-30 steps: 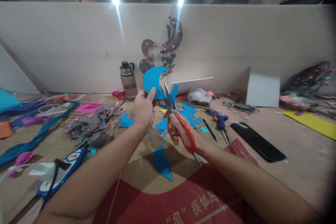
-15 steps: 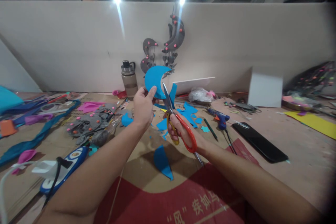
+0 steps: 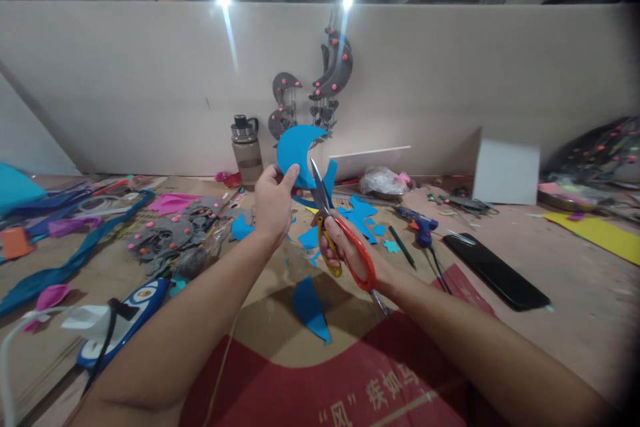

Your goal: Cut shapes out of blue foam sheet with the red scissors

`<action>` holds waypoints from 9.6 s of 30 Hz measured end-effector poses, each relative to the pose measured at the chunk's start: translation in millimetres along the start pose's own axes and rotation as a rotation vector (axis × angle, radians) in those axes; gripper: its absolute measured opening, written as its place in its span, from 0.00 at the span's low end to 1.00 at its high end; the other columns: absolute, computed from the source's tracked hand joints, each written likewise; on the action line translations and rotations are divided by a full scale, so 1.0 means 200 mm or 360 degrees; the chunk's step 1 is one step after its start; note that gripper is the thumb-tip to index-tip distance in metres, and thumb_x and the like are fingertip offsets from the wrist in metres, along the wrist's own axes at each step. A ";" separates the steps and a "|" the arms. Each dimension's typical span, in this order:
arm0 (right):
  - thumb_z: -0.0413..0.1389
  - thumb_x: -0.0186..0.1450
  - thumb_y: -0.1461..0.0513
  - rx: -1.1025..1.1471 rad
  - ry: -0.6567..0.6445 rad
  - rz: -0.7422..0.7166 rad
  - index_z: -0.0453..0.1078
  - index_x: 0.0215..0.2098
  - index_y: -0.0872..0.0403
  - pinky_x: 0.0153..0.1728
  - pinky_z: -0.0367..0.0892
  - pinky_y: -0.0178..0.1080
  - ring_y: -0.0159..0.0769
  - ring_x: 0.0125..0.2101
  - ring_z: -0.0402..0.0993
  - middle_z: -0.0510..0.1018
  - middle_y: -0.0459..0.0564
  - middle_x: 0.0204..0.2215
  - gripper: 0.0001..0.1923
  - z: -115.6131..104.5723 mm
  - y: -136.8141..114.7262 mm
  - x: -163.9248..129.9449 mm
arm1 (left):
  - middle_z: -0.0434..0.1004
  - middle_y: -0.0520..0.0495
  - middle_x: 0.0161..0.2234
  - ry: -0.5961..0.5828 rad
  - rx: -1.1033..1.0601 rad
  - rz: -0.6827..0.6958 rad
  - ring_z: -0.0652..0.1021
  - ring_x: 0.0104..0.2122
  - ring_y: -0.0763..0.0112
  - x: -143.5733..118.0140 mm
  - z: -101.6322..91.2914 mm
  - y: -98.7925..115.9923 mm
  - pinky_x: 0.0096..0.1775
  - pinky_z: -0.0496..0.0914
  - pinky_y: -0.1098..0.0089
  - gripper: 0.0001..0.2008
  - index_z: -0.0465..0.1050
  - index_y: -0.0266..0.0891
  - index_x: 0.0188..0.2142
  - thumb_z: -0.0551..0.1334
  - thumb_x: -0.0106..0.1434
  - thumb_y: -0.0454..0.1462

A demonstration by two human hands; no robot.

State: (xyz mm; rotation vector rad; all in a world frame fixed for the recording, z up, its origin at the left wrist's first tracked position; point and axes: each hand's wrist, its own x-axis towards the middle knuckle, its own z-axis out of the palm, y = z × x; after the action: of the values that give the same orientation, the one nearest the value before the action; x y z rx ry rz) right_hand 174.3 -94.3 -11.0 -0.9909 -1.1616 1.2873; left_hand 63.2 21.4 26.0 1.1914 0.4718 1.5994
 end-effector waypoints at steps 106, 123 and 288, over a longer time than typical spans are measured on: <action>0.63 0.62 0.42 -0.0105 0.0166 0.0048 0.56 0.35 0.49 0.13 0.47 0.25 0.22 0.15 0.49 0.57 0.35 0.19 0.25 0.03 -0.02 -0.02 | 0.72 0.54 0.23 0.0020 -0.0028 -0.0062 0.71 0.21 0.78 0.00 0.00 0.03 0.24 0.65 0.75 0.15 0.69 0.38 0.29 0.73 0.54 0.43; 0.59 0.65 0.40 -0.0111 0.0089 -0.0134 0.56 0.34 0.49 0.12 0.50 0.26 0.23 0.16 0.51 0.58 0.36 0.22 0.25 0.01 0.02 -0.01 | 0.72 0.54 0.21 0.0014 -0.0103 -0.0156 0.69 0.18 0.79 -0.01 0.03 0.02 0.22 0.63 0.75 0.15 0.68 0.37 0.27 0.73 0.56 0.39; 0.62 0.59 0.40 -0.0104 0.0254 -0.0003 0.58 0.32 0.51 0.14 0.50 0.26 0.22 0.16 0.52 0.59 0.36 0.19 0.27 0.06 -0.02 -0.03 | 0.70 0.55 0.21 -0.0152 0.0019 -0.0103 0.69 0.20 0.77 0.01 -0.01 0.02 0.24 0.66 0.75 0.15 0.68 0.39 0.26 0.72 0.56 0.43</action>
State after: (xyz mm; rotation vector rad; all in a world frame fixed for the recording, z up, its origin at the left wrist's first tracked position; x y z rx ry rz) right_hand 163.0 -102.0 -6.1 -1.1195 -1.0866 1.1525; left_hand 59.2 22.3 30.0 1.2434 0.4544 1.4796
